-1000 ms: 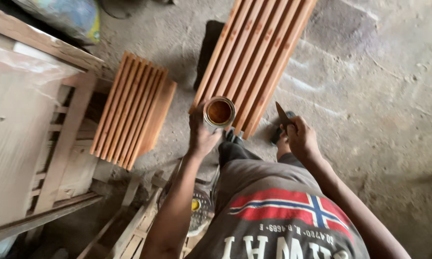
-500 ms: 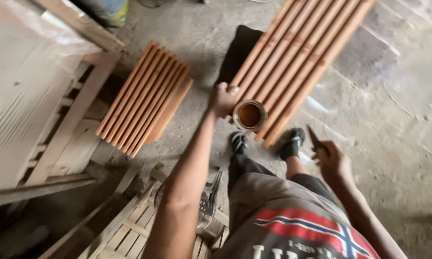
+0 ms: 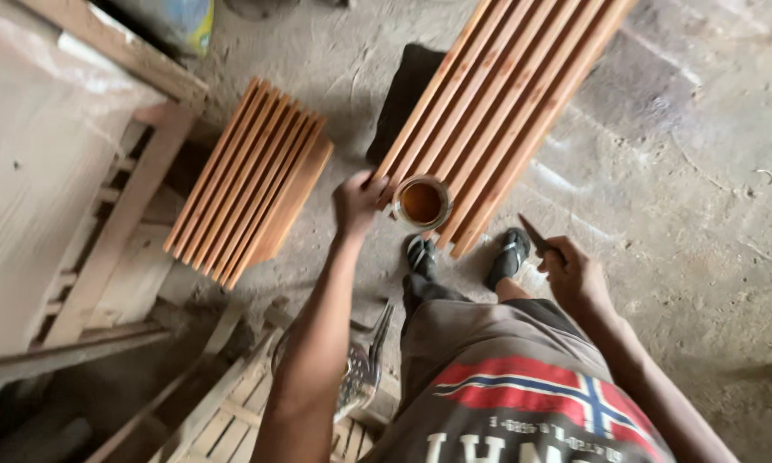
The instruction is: The person applies a brown stain to a stack of wooden slats using a brush, dipping the brush into a can held in the other hand. They then move to a wooden drawer unit and apply the stain to the interior surfaces and edges of the drawer.
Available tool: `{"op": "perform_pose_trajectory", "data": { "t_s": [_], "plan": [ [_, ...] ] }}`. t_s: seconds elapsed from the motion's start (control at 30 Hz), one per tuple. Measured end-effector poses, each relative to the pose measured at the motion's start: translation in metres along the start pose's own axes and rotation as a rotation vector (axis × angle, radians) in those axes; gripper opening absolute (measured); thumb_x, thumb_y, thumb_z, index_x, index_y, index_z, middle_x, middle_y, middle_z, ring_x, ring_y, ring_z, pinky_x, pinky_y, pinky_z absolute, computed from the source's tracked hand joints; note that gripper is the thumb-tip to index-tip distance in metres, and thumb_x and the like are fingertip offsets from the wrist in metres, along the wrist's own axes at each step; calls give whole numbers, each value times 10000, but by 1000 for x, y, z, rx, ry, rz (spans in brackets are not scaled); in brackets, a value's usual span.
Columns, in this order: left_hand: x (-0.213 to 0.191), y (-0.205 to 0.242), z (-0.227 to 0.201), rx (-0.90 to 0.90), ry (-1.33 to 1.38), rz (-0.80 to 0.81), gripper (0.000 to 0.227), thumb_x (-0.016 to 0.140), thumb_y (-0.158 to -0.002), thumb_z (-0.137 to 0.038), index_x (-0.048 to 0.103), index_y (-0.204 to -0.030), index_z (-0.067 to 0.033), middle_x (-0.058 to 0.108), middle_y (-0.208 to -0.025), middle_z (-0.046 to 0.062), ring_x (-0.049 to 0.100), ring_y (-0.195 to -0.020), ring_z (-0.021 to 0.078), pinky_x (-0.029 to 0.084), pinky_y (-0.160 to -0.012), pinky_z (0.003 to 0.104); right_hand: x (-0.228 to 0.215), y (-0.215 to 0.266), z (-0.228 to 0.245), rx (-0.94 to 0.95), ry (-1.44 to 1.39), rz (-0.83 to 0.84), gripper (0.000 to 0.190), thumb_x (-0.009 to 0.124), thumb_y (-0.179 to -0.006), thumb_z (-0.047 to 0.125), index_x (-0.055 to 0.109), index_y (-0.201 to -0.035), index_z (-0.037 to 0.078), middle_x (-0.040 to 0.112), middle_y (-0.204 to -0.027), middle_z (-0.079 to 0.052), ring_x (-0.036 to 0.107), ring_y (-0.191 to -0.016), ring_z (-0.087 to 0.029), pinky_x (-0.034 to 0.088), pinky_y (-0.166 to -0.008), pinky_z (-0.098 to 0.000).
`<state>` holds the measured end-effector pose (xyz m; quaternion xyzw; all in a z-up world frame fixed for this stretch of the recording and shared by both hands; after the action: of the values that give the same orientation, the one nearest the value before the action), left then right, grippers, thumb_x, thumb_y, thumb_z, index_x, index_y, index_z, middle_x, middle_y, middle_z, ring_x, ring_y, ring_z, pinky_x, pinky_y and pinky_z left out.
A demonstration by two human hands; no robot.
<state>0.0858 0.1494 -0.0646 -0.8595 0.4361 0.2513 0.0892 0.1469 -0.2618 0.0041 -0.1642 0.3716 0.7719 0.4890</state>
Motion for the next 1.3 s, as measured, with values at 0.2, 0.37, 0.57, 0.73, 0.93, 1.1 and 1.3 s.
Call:
{"op": "perform_pose_trajectory", "data": {
  "t_s": [0.2, 0.37, 0.57, 0.73, 0.93, 1.1, 1.3],
  "plan": [
    [-16, 79, -11, 85, -88, -171, 484, 664, -915, -177, 605, -1375, -36, 685, -1255, 186, 688, -1142, 301, 562, -984, 428, -20, -3, -20, -45, -34, -26, 230, 545, -977, 132, 695, -1130, 48, 753, -820, -132, 743, -718, -235, 562, -638, -379],
    [18, 132, -61, 72, -180, -97, 1025, 860, -784, -211, 231, -1559, 22, 389, -1513, 341, 455, -1373, 473, 410, -1132, 542, -29, -21, -41, -21, -59, 1, 252, 552, -959, 160, 711, -1131, 65, 735, -783, -177, 735, -698, -287, 560, -658, -413],
    [46, 120, -99, -89, -39, -309, 1191, 916, -797, -307, 80, -1594, -17, 407, -1513, 286, 525, -1345, 399, 423, -1153, 503, -57, -46, -62, -250, -51, 84, 254, 566, -910, 116, 704, -1108, 39, 707, -866, -242, 705, -796, -405, 550, -713, -470],
    [47, 113, -121, -68, -145, -521, 975, 922, -777, -263, 295, -1483, -21, 551, -1409, 240, 601, -1279, 368, 483, -1103, 487, -83, -62, -108, -277, -113, 171, 215, 547, -905, 114, 708, -1031, 49, 735, -923, -217, 722, -861, -392, 558, -783, -464],
    [54, 128, -136, -176, -175, -499, 888, 919, -771, -266, 344, -1407, -37, 572, -1341, 230, 623, -1221, 359, 501, -1056, 472, -120, -85, -129, -295, -37, 83, 239, 602, -910, 139, 721, -1104, 67, 714, -988, -237, 695, -922, -423, 546, -776, -481],
    [80, 140, -147, -159, -101, -416, 908, 925, -721, -293, 358, -1390, -57, 603, -1306, 209, 662, -1186, 338, 543, -1048, 454, -133, -101, -125, -164, -59, 142, 286, 608, -925, 170, 706, -1177, 78, 749, -874, -193, 757, -791, -307, 577, -726, -431],
    [100, 119, -176, 85, -69, -385, 885, 931, -736, -284, 393, -1395, -43, 620, -1281, 207, 667, -1162, 338, 553, -998, 488, -141, -122, -88, -119, -104, 106, 251, 575, -969, 137, 684, -1170, 34, 761, -808, -157, 755, -663, -224, 587, -608, -360]
  ]
}}
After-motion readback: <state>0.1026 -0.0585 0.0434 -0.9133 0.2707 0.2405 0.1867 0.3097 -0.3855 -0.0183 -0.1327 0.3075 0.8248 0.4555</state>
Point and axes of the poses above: each hand's wrist, its own y-axis away from the middle knuckle, its own x-axis out of the palm, z = x × y, the point moved 8 cm from there along -y, towards the middle knuckle
